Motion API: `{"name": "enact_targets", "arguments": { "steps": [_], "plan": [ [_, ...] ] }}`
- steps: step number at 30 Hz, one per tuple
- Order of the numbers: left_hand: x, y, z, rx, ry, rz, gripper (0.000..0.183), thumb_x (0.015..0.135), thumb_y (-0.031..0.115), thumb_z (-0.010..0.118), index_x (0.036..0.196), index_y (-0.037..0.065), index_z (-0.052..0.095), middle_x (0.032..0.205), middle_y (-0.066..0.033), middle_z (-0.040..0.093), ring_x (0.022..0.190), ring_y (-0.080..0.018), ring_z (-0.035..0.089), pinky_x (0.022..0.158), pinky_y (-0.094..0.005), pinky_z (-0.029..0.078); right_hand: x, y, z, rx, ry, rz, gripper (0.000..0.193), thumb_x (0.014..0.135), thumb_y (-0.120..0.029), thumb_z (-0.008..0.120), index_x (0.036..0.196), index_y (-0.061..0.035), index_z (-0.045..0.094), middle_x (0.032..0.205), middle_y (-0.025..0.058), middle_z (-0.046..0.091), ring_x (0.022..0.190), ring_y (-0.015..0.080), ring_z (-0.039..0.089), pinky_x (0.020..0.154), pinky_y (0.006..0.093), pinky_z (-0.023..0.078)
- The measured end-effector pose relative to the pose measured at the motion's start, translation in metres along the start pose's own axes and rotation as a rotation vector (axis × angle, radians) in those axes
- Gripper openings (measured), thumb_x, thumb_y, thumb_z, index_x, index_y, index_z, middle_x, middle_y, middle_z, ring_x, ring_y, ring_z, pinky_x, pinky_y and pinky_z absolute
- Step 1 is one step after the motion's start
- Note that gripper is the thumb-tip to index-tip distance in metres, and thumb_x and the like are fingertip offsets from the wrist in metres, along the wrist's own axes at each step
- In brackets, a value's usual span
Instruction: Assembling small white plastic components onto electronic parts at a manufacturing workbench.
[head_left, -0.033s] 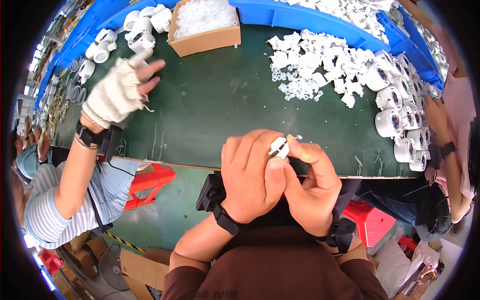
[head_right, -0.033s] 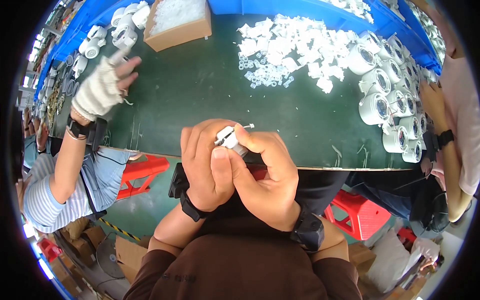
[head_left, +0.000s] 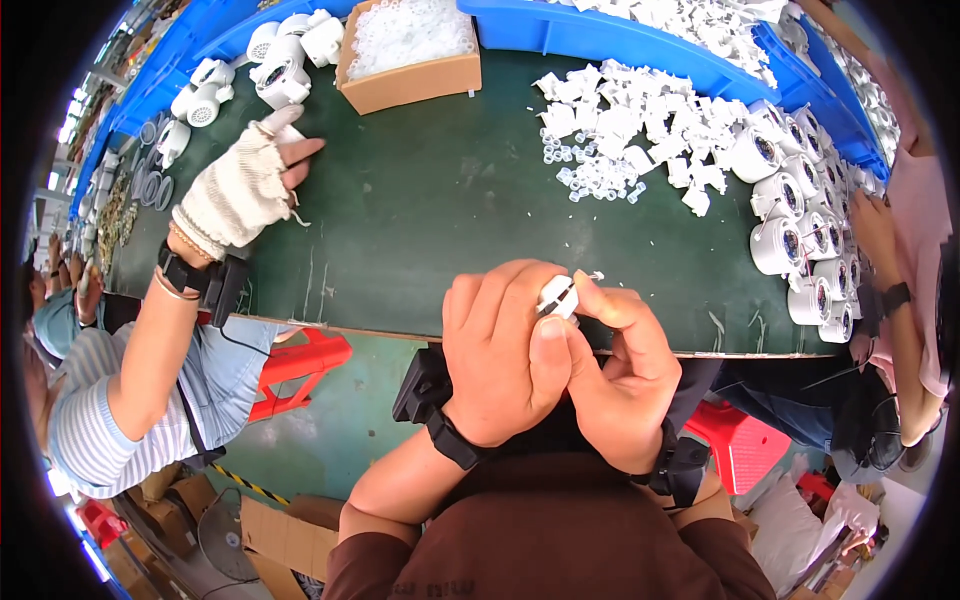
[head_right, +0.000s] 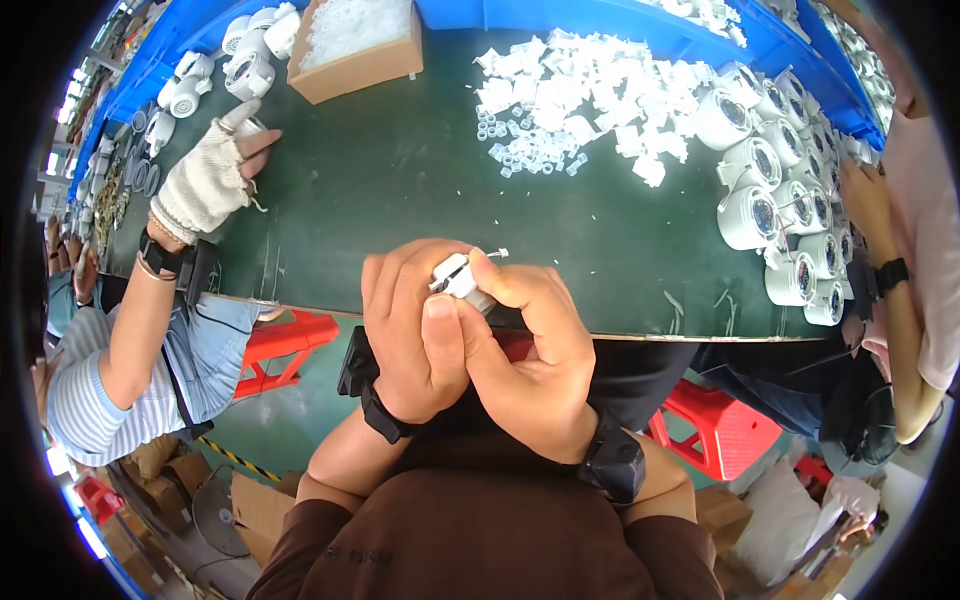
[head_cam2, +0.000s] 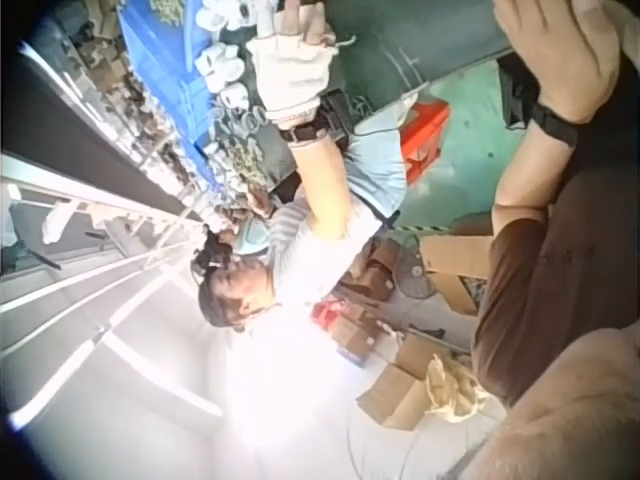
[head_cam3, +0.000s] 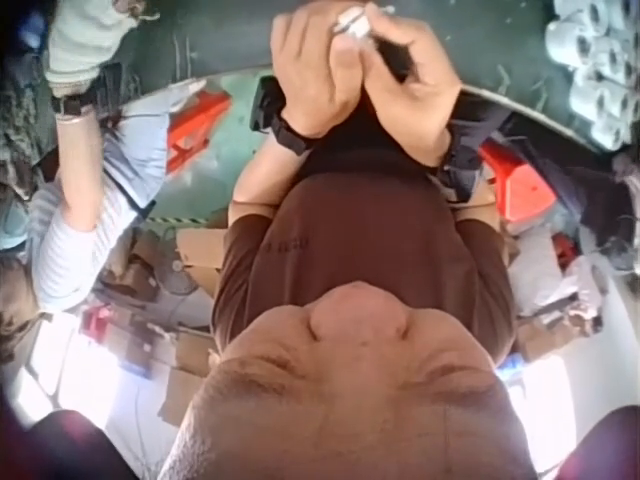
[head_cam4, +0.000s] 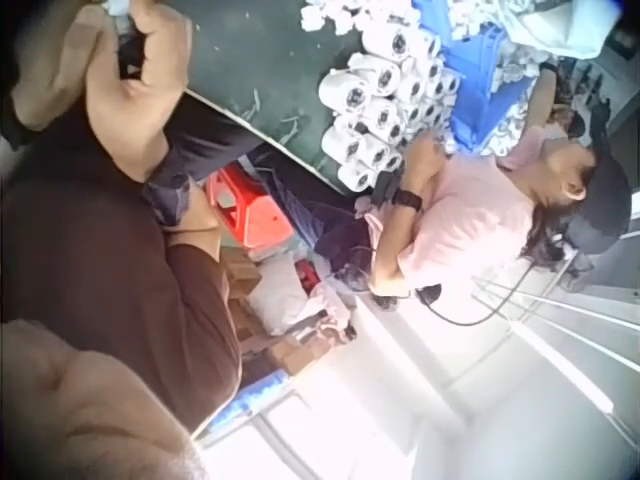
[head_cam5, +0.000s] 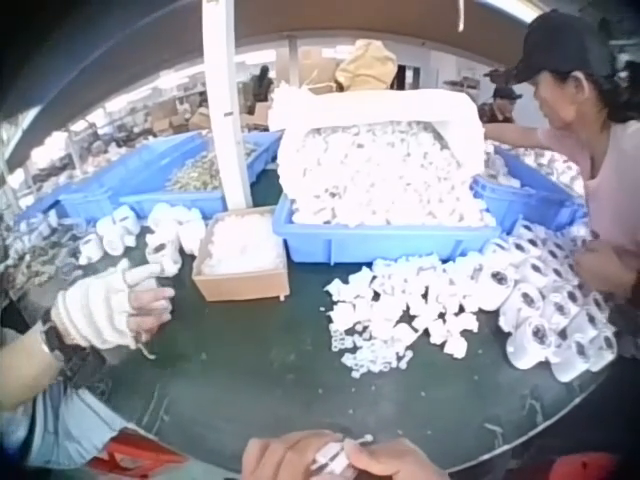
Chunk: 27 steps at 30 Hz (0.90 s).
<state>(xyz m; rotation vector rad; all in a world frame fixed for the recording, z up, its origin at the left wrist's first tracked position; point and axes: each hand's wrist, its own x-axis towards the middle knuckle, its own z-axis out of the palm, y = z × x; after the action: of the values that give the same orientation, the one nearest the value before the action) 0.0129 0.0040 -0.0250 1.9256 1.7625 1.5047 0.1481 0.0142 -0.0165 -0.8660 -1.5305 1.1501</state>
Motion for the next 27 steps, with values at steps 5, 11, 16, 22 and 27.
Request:
{"name": "enact_targets", "arguments": {
  "steps": [5,11,16,22,27],
  "plan": [
    [-0.001,0.000,-0.005,0.028,0.001,-0.011,0.031,0.098,0.031,0.051,0.109,0.006,0.067,0.106,-0.0083,0.068,0.086,-0.0275,0.056,0.079,-0.0397,0.043,0.006,-0.003,-0.007,-0.027,-0.077,-0.033,0.044,0.088,0.014,0.069,0.131,0.0028,0.062,0.116,0.0096,0.065,0.108,0.0165,0.061,0.100,0.0297,0.046],
    [0.001,0.000,-0.004,0.009,0.015,0.004,0.031,0.098,0.031,0.051,0.107,0.006,0.067,0.104,-0.0083,0.068,0.084,-0.0273,0.055,0.076,-0.0397,0.042,0.011,-0.005,0.002,-0.103,0.021,-0.125,0.037,0.083,0.007,0.078,0.118,0.0014,0.069,0.100,0.0118,0.071,0.087,0.0227,0.065,0.080,0.0317,0.051],
    [-0.001,0.000,-0.005,0.019,0.025,0.008,0.029,0.097,0.029,0.051,0.106,0.006,0.067,0.103,-0.0083,0.067,0.083,-0.0274,0.054,0.075,-0.0401,0.041,0.014,-0.006,-0.004,-0.102,-0.056,-0.072,0.038,0.082,0.007,0.079,0.118,0.0019,0.068,0.098,0.0115,0.071,0.086,0.0232,0.065,0.079,0.0320,0.052],
    [0.000,-0.001,-0.007,0.051,-0.013,0.025,0.027,0.096,0.024,0.050,0.106,0.005,0.067,0.103,-0.0088,0.067,0.082,-0.0280,0.054,0.075,-0.0407,0.041,0.012,-0.009,-0.006,-0.125,-0.132,-0.097,0.042,0.087,0.013,0.072,0.126,0.0033,0.064,0.108,0.0085,0.067,0.101,0.0143,0.062,0.095,0.0275,0.047],
    [0.006,-0.003,-0.016,-0.013,-0.056,0.016,0.025,0.094,0.020,0.053,0.108,0.005,0.066,0.103,-0.0098,0.068,0.085,-0.0288,0.056,0.076,-0.0399,0.043,0.015,-0.005,0.001,0.012,-0.085,0.034,0.035,0.092,0.013,0.067,0.125,0.0019,0.065,0.110,0.0082,0.066,0.107,0.0157,0.064,0.096,0.0298,0.051]
  ]
}}
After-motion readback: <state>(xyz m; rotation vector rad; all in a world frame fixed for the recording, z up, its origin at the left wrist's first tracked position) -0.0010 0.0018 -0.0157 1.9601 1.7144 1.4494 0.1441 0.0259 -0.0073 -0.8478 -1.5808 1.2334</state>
